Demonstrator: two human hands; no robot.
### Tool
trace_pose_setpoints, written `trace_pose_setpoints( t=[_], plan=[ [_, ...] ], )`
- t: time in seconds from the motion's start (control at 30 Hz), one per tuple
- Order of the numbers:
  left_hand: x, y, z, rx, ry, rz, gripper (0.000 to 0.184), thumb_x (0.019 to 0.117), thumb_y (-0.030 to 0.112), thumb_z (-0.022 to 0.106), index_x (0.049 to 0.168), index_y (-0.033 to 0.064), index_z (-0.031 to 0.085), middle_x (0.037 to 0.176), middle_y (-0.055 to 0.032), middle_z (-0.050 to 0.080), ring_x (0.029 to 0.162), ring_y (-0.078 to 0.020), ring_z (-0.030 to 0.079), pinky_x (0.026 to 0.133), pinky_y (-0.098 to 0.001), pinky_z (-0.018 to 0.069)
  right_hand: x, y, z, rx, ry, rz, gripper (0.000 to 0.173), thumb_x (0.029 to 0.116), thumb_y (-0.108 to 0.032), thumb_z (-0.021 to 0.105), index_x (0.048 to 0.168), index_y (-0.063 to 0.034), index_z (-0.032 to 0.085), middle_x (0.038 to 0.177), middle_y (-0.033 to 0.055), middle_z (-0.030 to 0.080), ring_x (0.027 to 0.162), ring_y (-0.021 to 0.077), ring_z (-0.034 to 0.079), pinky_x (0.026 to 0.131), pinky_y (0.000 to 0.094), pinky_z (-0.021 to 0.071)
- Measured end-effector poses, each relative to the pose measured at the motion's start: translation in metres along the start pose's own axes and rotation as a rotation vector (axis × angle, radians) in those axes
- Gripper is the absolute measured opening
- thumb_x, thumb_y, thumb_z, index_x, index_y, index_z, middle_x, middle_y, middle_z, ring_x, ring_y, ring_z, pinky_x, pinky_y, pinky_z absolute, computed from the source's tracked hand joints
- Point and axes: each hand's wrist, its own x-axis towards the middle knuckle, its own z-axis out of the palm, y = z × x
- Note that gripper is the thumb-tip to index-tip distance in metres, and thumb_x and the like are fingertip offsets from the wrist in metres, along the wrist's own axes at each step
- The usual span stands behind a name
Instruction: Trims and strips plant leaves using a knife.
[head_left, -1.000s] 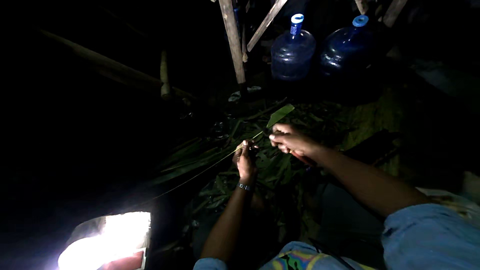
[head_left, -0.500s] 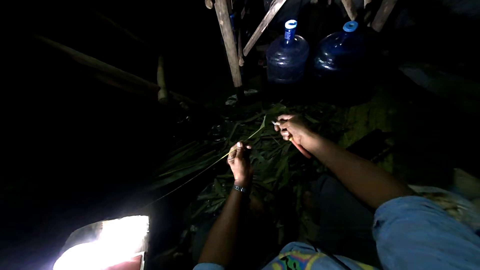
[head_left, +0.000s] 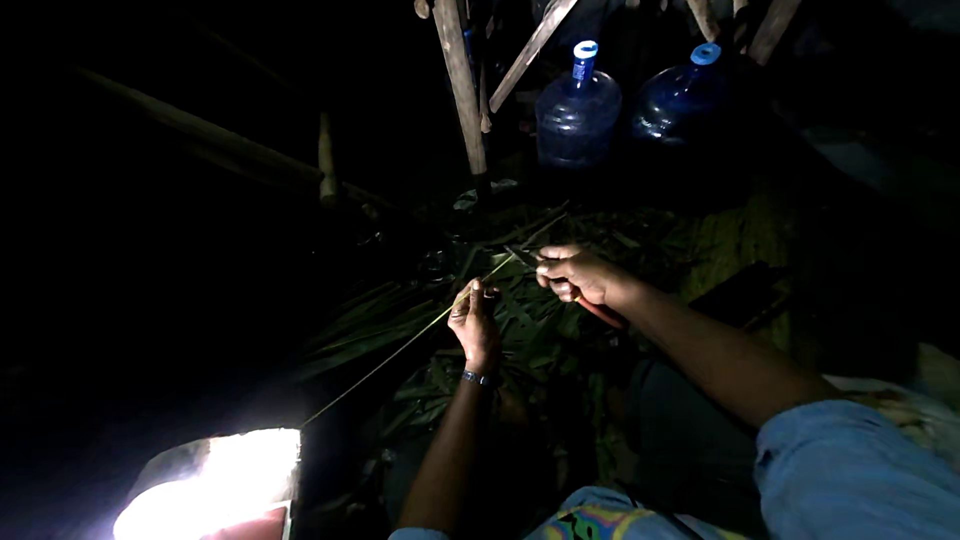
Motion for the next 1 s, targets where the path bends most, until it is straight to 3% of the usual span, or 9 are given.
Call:
trace_pose_setpoints(
  t=[0.1, 0.2, 0.3, 0.43, 0.57, 0.77, 0.87, 0.93, 1.0],
  plan=[
    [-0.007, -0.003, 0.003, -0.007, -0.024, -0.013, 0.018, 0.1018, -0.003, 0.052, 0.1, -0.0069, 0.07, 0.081, -0.0107, 0.073, 0.068, -0.0159, 0.07, 0.069, -0.0316, 0.0622, 0.002, 0.005, 0.02, -0.014, -0.077, 0.041, 0.035, 0.1045, -0.005, 0.052, 0.139, -0.0098, 0.055, 0.079, 0.0032, 0.058, 0.047, 0.004, 0.041, 0.043, 0.0171, 0.0362],
    [-0.011, -0.005, 0.003, -0.007, -0.056, 0.005, 0.019, 0.1017, -0.002, 0.054, 0.102, -0.0073, 0.072, 0.085, -0.0126, 0.074, 0.072, -0.0176, 0.071, 0.072, -0.0341, 0.0624, 0.001, 0.008, 0.031, 0.02, -0.054, 0.123, 0.037, 0.1028, -0.004, 0.056, 0.137, -0.0109, 0.046, 0.081, 0.0036, 0.059, 0.047, 0.0034, 0.042, 0.042, 0.0159, 0.0363],
    [-0.011, -0.005, 0.003, -0.01, -0.032, 0.008, 0.02, 0.102, -0.002, 0.053, 0.099, -0.0072, 0.071, 0.083, -0.0128, 0.073, 0.069, -0.018, 0.07, 0.071, -0.0341, 0.0624, 0.001, 0.008, 0.035, 0.104, 0.028, 0.115, 0.053, 0.1011, -0.001, 0.058, 0.148, -0.0137, 0.037, 0.081, 0.0039, 0.058, 0.046, 0.0039, 0.041, 0.041, 0.0167, 0.0357],
    [-0.014, 0.003, 0.008, -0.031, 0.001, -0.043, 0.021, 0.1029, -0.001, 0.052, 0.096, -0.0074, 0.071, 0.083, -0.0134, 0.073, 0.068, -0.0187, 0.07, 0.068, -0.0341, 0.0625, 0.006, 0.006, 0.025, 0.133, 0.154, -0.045, 0.047, 0.1003, 0.002, 0.056, 0.145, -0.0095, 0.048, 0.079, 0.0048, 0.059, 0.045, 0.0046, 0.04, 0.04, 0.0175, 0.034],
    [-0.018, 0.005, 0.012, -0.063, 0.002, -0.073, 0.021, 0.1031, -0.002, 0.051, 0.096, -0.0084, 0.069, 0.082, -0.0147, 0.073, 0.07, -0.0205, 0.072, 0.069, -0.035, 0.0629, 0.008, 0.008, 0.02, 0.094, 0.193, -0.149, 0.034, 0.1001, 0.003, 0.056, 0.133, -0.0021, 0.059, 0.08, 0.0065, 0.062, 0.045, 0.004, 0.04, 0.04, 0.0168, 0.0331],
    [-0.017, 0.012, 0.011, -0.038, 0.054, -0.09, 0.022, 0.1038, -0.001, 0.051, 0.093, -0.0081, 0.068, 0.081, -0.0152, 0.074, 0.068, -0.0213, 0.072, 0.069, -0.0353, 0.0628, 0.023, 0.003, -0.008, 0.095, 0.4, -0.195, 0.016, 0.1011, 0.0, 0.056, 0.116, -0.0024, 0.06, 0.08, 0.0041, 0.065, 0.044, 0.0025, 0.041, 0.039, 0.0169, 0.0334],
    [-0.011, 0.014, 0.006, -0.053, 0.079, -0.074, 0.022, 0.1038, 0.0, 0.051, 0.093, -0.0083, 0.068, 0.081, -0.0159, 0.073, 0.066, -0.022, 0.072, 0.067, -0.036, 0.063, 0.031, 0.001, -0.034, 0.131, 0.529, -0.18, 0.037, 0.1007, 0.001, 0.054, 0.137, -0.005, 0.056, 0.083, 0.0043, 0.062, 0.045, 0.0033, 0.04, 0.039, 0.0176, 0.034],
    [-0.002, 0.014, 0.0, -0.082, 0.106, -0.07, 0.022, 0.1044, 0.002, 0.051, 0.094, -0.0072, 0.067, 0.081, -0.0156, 0.073, 0.066, -0.0217, 0.071, 0.064, -0.0358, 0.0625, 0.031, -0.002, -0.052, 0.145, 0.592, -0.137, 0.038, 0.1011, 0.001, 0.05, 0.138, -0.0075, 0.054, 0.083, 0.0022, 0.052, 0.047, 0.0043, 0.037, 0.041, 0.0182, 0.0346],
    [0.005, 0.017, -0.002, -0.093, 0.119, -0.068, 0.023, 0.105, 0.003, 0.051, 0.092, -0.0059, 0.068, 0.08, -0.0144, 0.073, 0.065, -0.0205, 0.071, 0.063, -0.0342, 0.0619, 0.025, -0.002, -0.057, 0.12, 0.526, -0.097, 0.033, 0.1033, -0.003, 0.051, 0.136, -0.0092, 0.056, 0.082, 0.0019, 0.056, 0.046, 0.004, 0.038, 0.04, 0.0179, 0.0345]
  ],
)
